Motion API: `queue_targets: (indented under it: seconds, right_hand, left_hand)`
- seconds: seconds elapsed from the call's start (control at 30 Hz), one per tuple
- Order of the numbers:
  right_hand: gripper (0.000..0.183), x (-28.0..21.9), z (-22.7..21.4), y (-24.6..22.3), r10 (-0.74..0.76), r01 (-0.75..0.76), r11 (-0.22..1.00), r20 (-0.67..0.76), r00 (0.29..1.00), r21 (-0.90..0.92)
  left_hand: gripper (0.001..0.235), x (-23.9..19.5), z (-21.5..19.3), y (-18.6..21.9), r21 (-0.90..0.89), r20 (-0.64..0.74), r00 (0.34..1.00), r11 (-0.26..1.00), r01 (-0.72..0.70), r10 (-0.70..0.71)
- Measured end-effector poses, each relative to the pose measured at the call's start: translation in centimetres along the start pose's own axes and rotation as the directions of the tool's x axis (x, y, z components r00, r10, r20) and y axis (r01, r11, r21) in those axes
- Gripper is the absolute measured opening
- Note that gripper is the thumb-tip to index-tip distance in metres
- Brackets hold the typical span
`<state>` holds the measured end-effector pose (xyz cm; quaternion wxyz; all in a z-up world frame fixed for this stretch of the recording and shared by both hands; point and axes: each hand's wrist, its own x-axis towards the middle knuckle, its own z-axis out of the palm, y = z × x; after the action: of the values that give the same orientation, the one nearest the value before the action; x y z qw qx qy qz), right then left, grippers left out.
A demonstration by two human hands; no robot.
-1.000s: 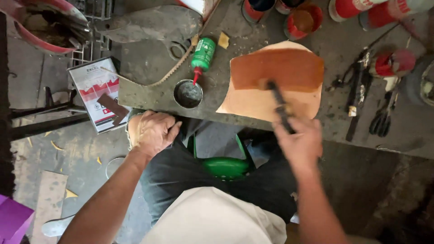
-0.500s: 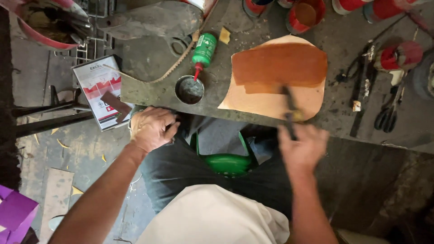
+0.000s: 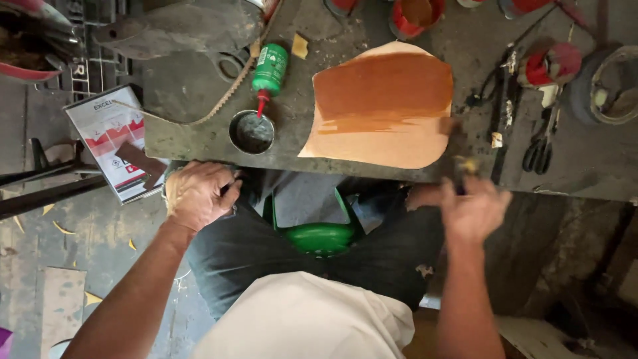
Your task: Applying dye or stain to a piece of leather using a sponge and a brush applicator at a workbench.
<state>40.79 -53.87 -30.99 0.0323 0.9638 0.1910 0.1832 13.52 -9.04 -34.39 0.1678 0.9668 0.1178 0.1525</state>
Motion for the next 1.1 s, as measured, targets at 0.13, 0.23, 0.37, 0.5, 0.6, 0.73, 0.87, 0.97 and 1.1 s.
queue_targets:
  seconds: [0.13,0.23,0.37,0.5,0.6,0.73,0.87,0.97,1.1]
  right_hand:
    - [0.033,1.0,-1.6,-2.0,0.012,-0.009,0.999,-0.069,0.998,0.044]
    - [0.025,2.0,-4.9,-8.5,-0.086,0.085,0.961,-0.011,0.996,0.264]
    - [0.027,1.3,-3.3,-9.6,-0.117,0.103,0.980,0.071,0.991,0.168]
    - [0.031,1.3,-1.1,-3.2,-0.001,0.011,0.988,0.064,0.998,-0.155]
    - [0.048,4.2,-3.7,-1.5,-0.051,0.050,0.999,0.086,0.995,0.012]
    - [0.059,10.2,-4.3,-2.8,-0.225,0.201,0.909,0.024,0.974,0.364]
    - [0.030,17.9,-6.4,-6.6,-0.426,0.433,0.890,-0.078,0.901,0.142]
    - [0.029,22.6,-4.8,-7.1,-0.567,0.548,0.820,-0.094,0.818,-0.167]
    - [0.032,27.1,-2.0,-7.4,-0.770,0.683,0.585,-0.036,0.637,-0.437]
  left_hand:
    - [0.039,0.1,0.2,0.3,-0.029,-0.001,1.000,0.999,0.025,-0.025]
    - [0.040,-0.2,0.4,0.3,0.005,0.005,0.999,0.999,0.035,-0.035]
    - [0.041,0.0,0.2,0.2,0.017,0.013,0.999,0.999,0.035,-0.035]
    - [0.037,0.1,0.3,0.3,0.044,0.024,0.997,0.997,0.071,-0.072]
    - [0.028,0.7,-1.0,1.0,0.086,0.062,0.998,0.996,0.026,-0.032]
    - [0.030,0.6,-1.0,1.0,0.125,0.070,0.993,0.988,0.090,-0.100]
    - [0.031,1.1,-1.5,1.1,0.057,0.076,0.995,0.996,0.063,-0.067]
    - [0.032,1.0,-1.3,1.0,0.063,0.066,0.995,0.996,0.065,-0.069]
    - [0.032,0.6,-0.7,0.8,0.080,0.068,0.990,0.990,0.119,-0.125]
